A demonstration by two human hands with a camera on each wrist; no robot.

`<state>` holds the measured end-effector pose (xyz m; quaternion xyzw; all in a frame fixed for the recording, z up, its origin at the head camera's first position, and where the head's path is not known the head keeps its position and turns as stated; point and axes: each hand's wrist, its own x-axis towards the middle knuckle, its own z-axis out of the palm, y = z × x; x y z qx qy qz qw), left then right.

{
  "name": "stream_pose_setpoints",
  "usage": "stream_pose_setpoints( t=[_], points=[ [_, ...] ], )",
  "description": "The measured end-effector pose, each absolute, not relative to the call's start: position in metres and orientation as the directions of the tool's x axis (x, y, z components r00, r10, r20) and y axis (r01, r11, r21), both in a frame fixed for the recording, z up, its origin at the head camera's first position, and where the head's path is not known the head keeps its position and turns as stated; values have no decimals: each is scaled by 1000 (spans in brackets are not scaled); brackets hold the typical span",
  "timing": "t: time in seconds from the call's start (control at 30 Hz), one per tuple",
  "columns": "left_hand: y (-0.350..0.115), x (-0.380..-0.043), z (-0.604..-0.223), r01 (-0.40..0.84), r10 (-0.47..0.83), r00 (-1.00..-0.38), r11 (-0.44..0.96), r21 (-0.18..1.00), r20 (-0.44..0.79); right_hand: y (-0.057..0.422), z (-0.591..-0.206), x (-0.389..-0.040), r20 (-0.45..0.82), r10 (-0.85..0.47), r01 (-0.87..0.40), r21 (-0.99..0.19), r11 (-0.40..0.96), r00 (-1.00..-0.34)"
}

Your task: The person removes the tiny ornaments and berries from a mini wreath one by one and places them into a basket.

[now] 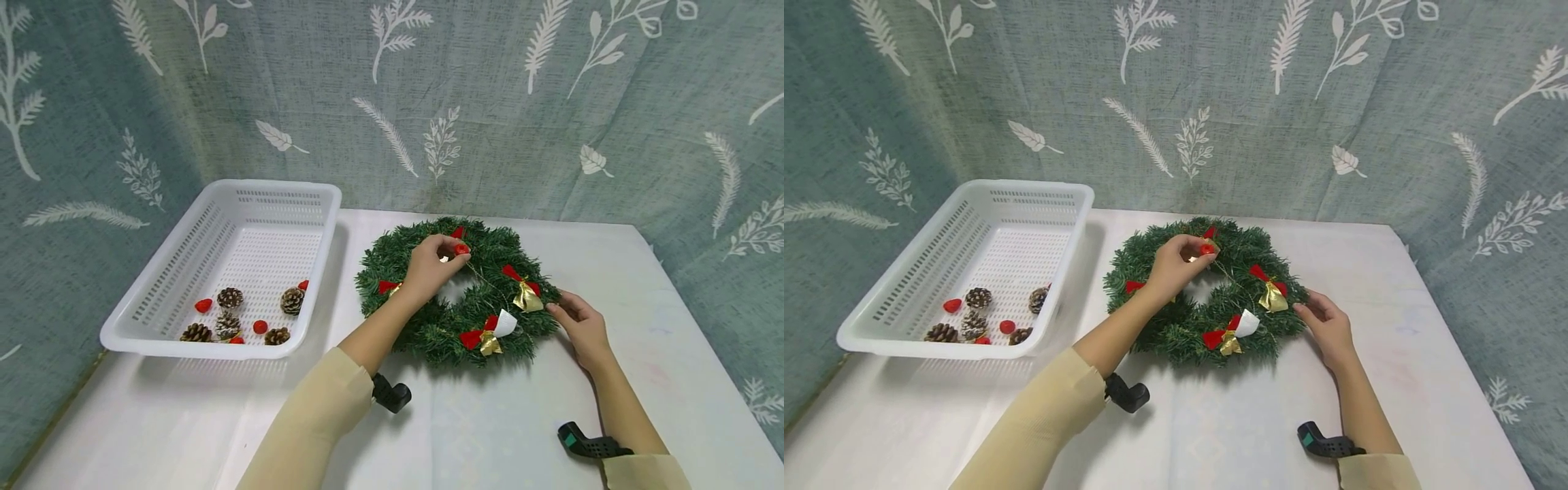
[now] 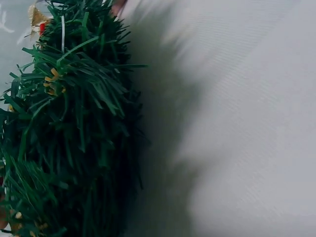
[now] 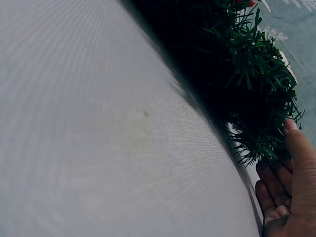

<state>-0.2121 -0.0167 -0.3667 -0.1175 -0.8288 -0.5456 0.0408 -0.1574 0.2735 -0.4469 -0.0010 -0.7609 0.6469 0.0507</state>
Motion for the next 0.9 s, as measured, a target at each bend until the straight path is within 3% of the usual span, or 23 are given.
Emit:
stream_pose_setpoints(
  t=[0.9],
  points=[
    [-43,-182,-383,358,83,-930,414,837,357,274,-447,-158,84,58,-75,-986,151,-995]
  ],
)
